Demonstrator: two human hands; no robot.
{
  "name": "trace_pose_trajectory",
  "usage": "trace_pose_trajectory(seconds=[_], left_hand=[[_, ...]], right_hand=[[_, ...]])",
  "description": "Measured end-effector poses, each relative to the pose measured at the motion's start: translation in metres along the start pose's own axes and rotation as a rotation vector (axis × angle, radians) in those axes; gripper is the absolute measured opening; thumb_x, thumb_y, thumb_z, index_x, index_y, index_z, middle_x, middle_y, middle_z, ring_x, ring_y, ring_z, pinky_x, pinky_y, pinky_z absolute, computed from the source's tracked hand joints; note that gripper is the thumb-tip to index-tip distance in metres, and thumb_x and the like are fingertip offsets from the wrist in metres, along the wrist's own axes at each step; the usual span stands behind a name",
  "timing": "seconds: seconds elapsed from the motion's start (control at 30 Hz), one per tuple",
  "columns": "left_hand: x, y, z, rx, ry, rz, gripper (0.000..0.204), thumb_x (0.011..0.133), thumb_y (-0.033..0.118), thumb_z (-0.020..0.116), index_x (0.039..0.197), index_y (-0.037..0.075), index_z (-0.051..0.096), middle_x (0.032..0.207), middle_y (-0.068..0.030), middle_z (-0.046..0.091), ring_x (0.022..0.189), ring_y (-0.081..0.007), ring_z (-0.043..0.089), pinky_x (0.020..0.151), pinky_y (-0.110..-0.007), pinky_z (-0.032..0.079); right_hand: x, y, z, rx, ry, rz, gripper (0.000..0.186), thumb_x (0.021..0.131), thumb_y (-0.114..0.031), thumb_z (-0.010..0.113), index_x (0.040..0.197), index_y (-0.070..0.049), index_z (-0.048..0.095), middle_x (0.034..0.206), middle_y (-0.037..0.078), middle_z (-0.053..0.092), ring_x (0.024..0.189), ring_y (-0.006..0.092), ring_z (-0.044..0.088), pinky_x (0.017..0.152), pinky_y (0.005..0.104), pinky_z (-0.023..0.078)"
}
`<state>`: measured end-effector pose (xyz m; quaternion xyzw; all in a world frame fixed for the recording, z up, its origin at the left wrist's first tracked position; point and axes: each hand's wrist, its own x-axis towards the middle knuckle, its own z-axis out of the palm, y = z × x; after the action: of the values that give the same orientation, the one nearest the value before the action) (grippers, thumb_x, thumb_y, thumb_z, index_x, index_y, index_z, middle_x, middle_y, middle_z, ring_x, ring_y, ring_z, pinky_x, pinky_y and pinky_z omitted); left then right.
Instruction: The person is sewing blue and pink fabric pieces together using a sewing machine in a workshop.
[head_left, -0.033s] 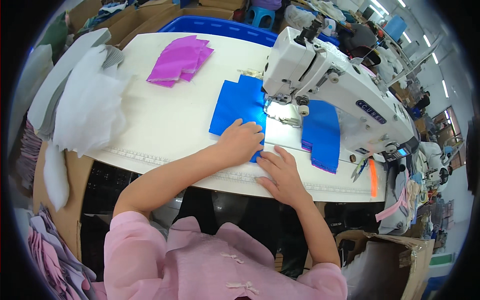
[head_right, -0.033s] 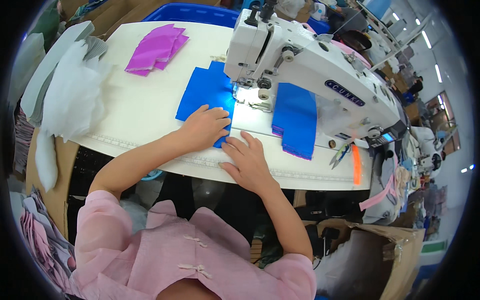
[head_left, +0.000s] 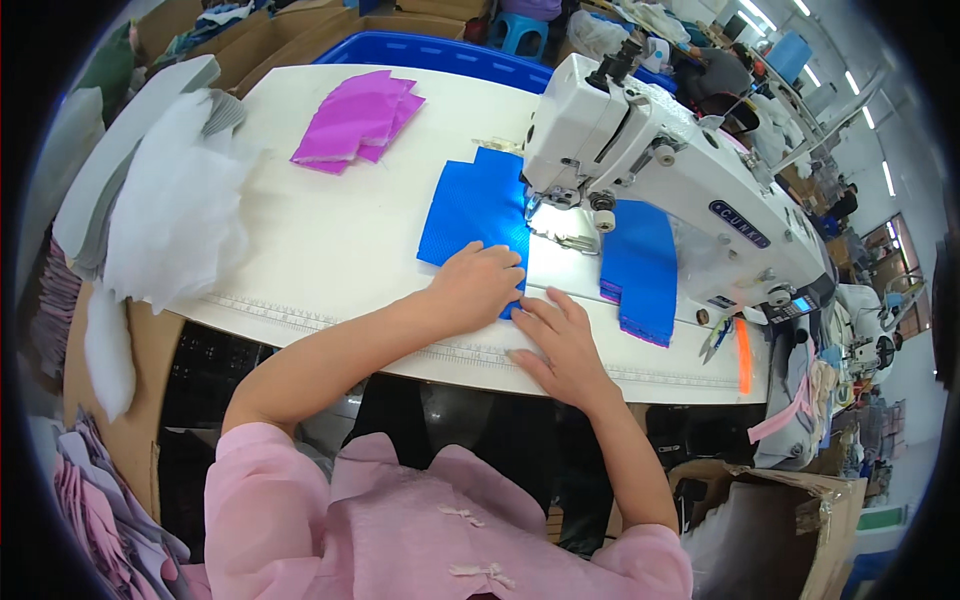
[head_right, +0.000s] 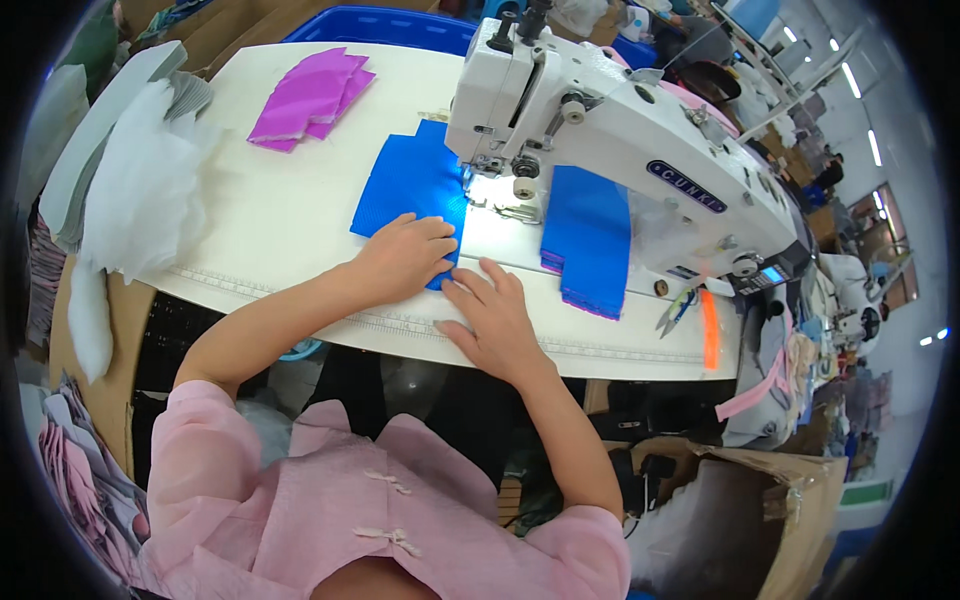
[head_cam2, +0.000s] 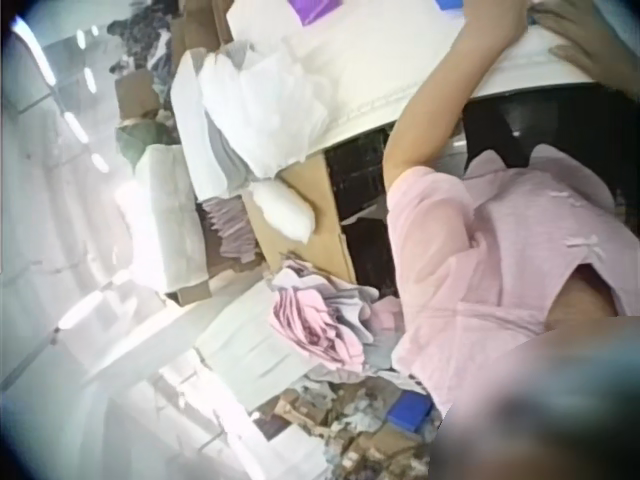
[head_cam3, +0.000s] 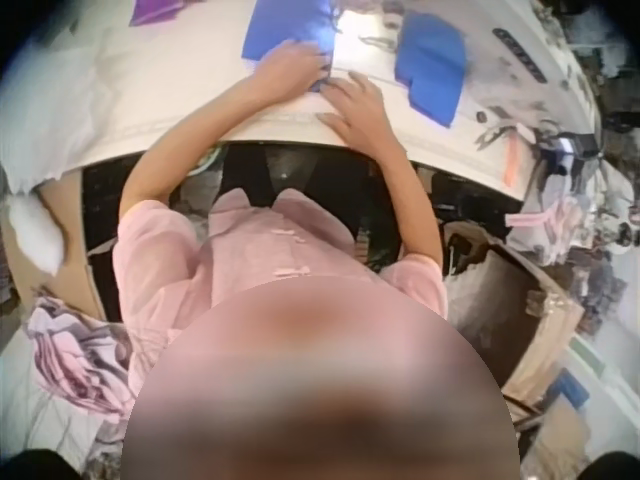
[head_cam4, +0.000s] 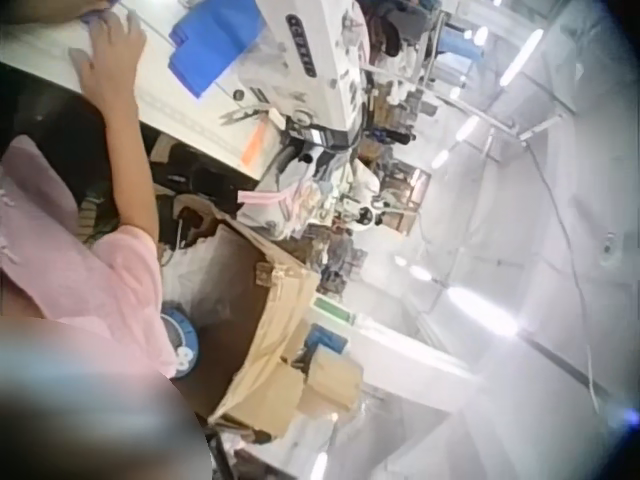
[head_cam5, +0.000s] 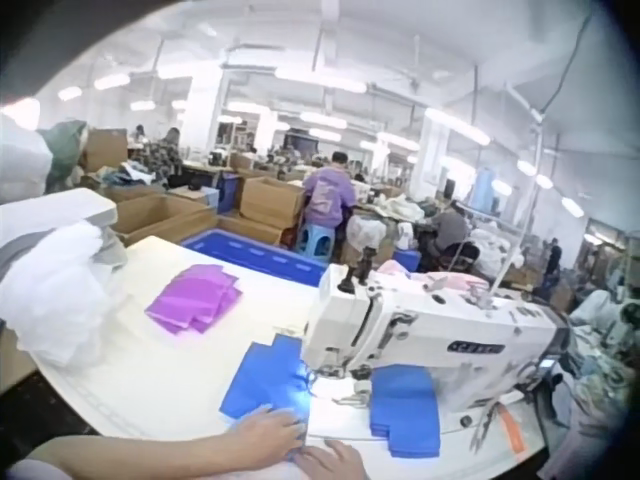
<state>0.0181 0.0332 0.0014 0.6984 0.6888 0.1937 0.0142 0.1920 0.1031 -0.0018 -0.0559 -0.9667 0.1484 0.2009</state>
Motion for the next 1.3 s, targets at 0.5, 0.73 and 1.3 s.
trace_pose_trajectory(seconds=[0.5, 0.73, 1.3], left_hand=[[0.013, -0.023, 0.011, 0.182, 0.097, 0.086, 0.016, 0.079, 0.017, 0.055, 0.090, 0.006, 0.062, 0.102, -0.0055, 0.058, 0.101, -0.0176, 0.051, 0.092, -0.043, 0.036], [0.036, -0.038, 0.019, 0.180, 0.071, -0.002, 0.017, 0.075, 0.012, 0.052, 0.090, 0.006, 0.059, 0.105, -0.0080, 0.055, 0.103, -0.0208, 0.050, 0.091, -0.045, 0.035], [0.027, -0.068, 0.006, 0.034, 0.340, -0.041, 0.009, 0.072, 0.011, 0.056, 0.080, 0.008, 0.060, 0.079, -0.0084, 0.056, 0.080, -0.0262, 0.055, 0.067, -0.036, 0.045]], right_hand=[[0.044, 0.043, 0.007, -0.152, -0.055, 0.076, 0.049, 0.078, -0.037, 0.056, 0.115, -0.005, 0.051, 0.120, 0.010, 0.047, 0.116, 0.0330, 0.035, 0.095, 0.0438, 0.027], [0.052, 0.043, 0.018, -0.283, -0.032, 0.109, 0.056, 0.078, -0.040, 0.054, 0.120, -0.003, 0.045, 0.126, 0.012, 0.042, 0.118, 0.0281, 0.034, 0.094, 0.0423, 0.027], [0.056, 0.018, 0.020, -0.127, 0.165, -0.074, 0.043, 0.067, -0.006, 0.065, 0.107, 0.000, 0.051, 0.105, 0.018, 0.053, 0.096, 0.0329, 0.050, 0.083, 0.0412, 0.039]])
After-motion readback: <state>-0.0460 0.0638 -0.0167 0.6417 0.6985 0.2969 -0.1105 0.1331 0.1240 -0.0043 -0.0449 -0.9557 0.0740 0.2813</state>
